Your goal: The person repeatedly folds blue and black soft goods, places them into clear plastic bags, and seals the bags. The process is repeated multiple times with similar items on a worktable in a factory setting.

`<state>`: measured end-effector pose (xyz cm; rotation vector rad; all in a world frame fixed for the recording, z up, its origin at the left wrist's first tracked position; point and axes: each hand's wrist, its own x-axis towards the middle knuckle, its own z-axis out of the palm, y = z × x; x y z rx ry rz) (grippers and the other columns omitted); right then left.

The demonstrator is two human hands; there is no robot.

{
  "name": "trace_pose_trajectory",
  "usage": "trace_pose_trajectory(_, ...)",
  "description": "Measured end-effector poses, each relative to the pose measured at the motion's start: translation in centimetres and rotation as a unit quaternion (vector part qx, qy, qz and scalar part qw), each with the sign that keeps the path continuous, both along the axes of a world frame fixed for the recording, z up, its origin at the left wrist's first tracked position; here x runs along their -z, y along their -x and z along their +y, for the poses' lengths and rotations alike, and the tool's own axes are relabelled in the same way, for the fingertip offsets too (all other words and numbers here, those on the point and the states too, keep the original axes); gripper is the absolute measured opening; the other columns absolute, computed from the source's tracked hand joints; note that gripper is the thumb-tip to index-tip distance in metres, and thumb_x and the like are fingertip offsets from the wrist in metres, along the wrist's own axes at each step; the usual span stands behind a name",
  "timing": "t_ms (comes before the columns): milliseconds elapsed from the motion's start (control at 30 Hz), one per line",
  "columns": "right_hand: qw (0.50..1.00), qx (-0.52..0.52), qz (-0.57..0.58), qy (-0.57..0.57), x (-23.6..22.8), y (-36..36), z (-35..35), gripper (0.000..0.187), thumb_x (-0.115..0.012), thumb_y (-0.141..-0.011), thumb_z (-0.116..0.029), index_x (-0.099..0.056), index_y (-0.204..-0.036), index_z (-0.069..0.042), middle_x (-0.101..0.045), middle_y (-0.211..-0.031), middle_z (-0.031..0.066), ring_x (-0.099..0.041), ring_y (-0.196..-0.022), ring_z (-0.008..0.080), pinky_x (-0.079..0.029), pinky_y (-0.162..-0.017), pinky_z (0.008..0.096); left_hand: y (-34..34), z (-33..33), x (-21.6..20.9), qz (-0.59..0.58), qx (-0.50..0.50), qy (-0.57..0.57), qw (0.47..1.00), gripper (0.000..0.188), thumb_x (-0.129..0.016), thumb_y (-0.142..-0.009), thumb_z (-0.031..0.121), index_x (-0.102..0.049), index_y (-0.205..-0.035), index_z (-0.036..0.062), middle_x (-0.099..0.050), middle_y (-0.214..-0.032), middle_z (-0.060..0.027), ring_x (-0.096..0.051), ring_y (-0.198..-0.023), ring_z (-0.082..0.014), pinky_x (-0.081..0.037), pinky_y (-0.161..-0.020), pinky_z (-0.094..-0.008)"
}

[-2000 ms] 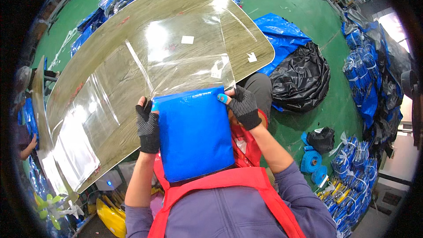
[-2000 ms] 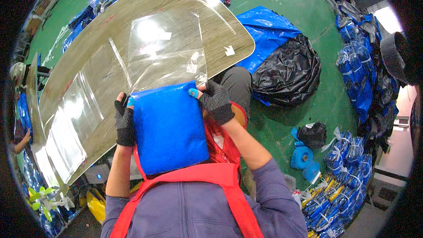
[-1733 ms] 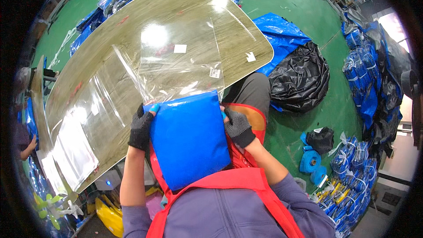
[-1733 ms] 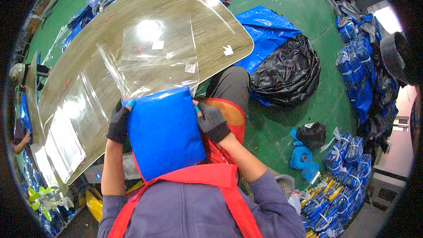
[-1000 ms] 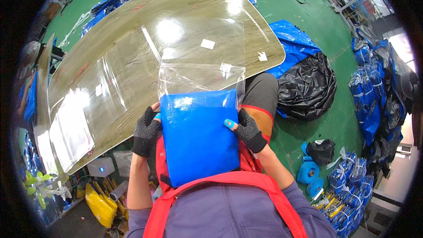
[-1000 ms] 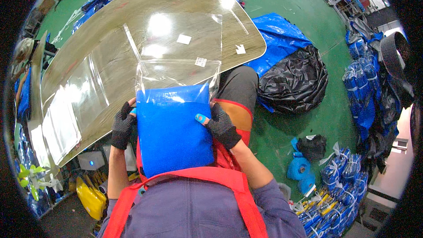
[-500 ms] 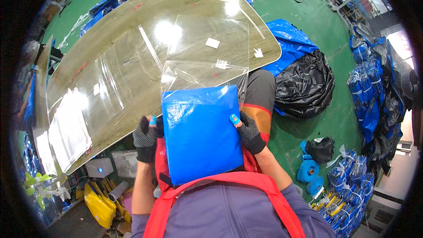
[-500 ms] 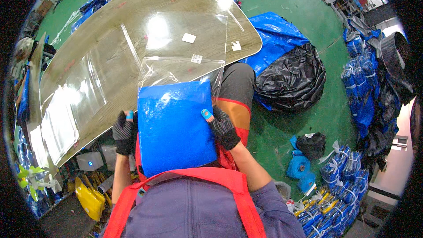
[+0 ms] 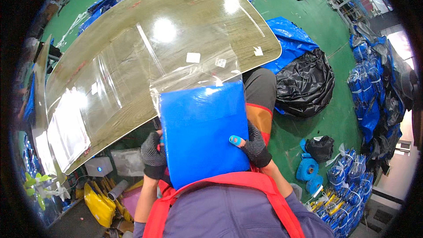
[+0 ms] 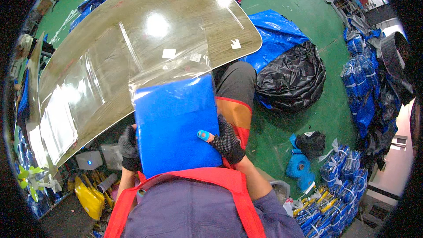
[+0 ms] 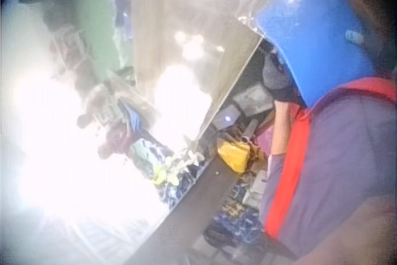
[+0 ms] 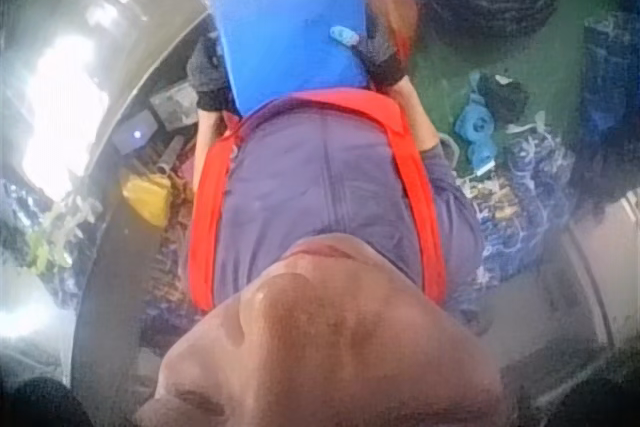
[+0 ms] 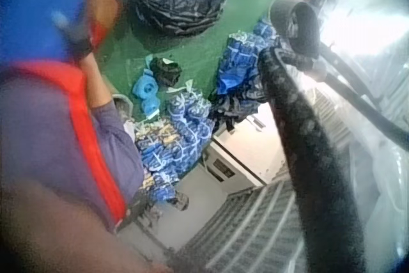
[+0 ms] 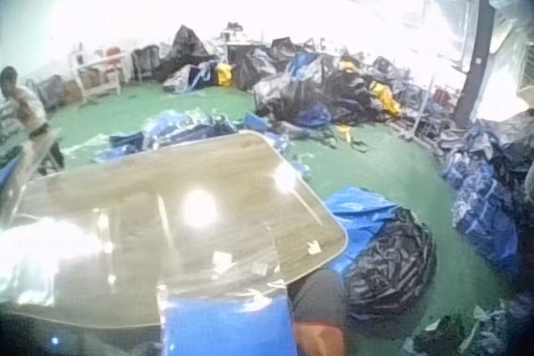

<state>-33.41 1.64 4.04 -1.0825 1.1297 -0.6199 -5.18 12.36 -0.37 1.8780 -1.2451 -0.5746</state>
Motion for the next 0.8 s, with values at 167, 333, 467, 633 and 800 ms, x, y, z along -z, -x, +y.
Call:
trace_pose_trajectory(167,0.979,-0.129,0.028,-0.156,-0.9,0.1,0.7,0.068,-0.069,-0.08,-0.05,-0.056,-0.119,0.004,-0.065,-0.107,0.0166,-0.063,-0.094,0.0231,-0.05,-0.084,0.0363,-3.3,-0.4,-0.7,0.329,0.017,-0.036,0.944,0.017,-0.056,-0.09,0.016,-0.062,-0.098,0.0026,-0.064,-0.092,-0.0073,-0.06,-0.084,-0.0177,-0.049,-0.078,-0.0308)
trace_pose_trajectory(333,0.953,-0.267,0.108,-0.09,-0.4,0.4,-0.8,0.069,-0.065,-0.082,-0.055,-0.057,-0.118,0.003,-0.067,-0.103,0.0169,-0.065,-0.087,0.0229,-0.052,-0.081,0.0367,-3.3,-3.8,-1.8,0.422,-0.017,-0.05,0.905,0.059,-0.065,-0.086,0.038,-0.045,-0.131,0.0057,-0.061,-0.103,-0.0112,-0.06,-0.091,-0.0203,-0.05,-0.082,-0.0333)
trace_pose_trajectory(467,0.989,-0.123,-0.075,0.017,-0.8,-0.7,-3.0,0.067,-0.068,-0.083,-0.043,-0.049,-0.129,0.001,-0.061,-0.118,0.0155,-0.058,-0.106,0.0206,-0.047,-0.09,0.0341,-1.2,-5.9,-3.0,0.38,0.057,-0.115,0.916,0.072,-0.073,-0.078,0.037,-0.042,-0.135,0.0041,-0.057,-0.121,-0.0154,-0.058,-0.103,-0.0233,-0.051,-0.083,-0.0359)
trace_pose_trajectory(633,0.995,-0.094,0.001,-0.032,-2.8,-1.8,1.0,0.079,-0.076,-0.077,-0.036,-0.04,-0.137,0.0,-0.053,-0.13,0.0164,-0.05,-0.12,0.0257,-0.039,-0.102,0.0381,0.1,-1.9,-7.2,0.422,0.059,-0.14,0.894,0.084,-0.077,-0.073,0.034,-0.035,-0.14,0.0049,-0.052,-0.128,-0.0163,-0.054,-0.111,-0.0242,-0.045,-0.095,-0.0379)
trace_pose_trajectory(800,0.997,-0.069,0.0,-0.038,-1.2,-0.3,4.7,0.081,-0.077,-0.074,-0.043,-0.044,-0.134,0.0,-0.055,-0.127,0.0175,-0.053,-0.117,0.0255,-0.042,-0.099,0.0388,1.6,3.1,-4.6,0.392,0.016,-0.152,0.907,0.065,-0.072,-0.081,0.027,-0.043,-0.134,0.0024,-0.054,-0.124,-0.015,-0.055,-0.106,-0.0224,-0.045,-0.092,-0.0353)
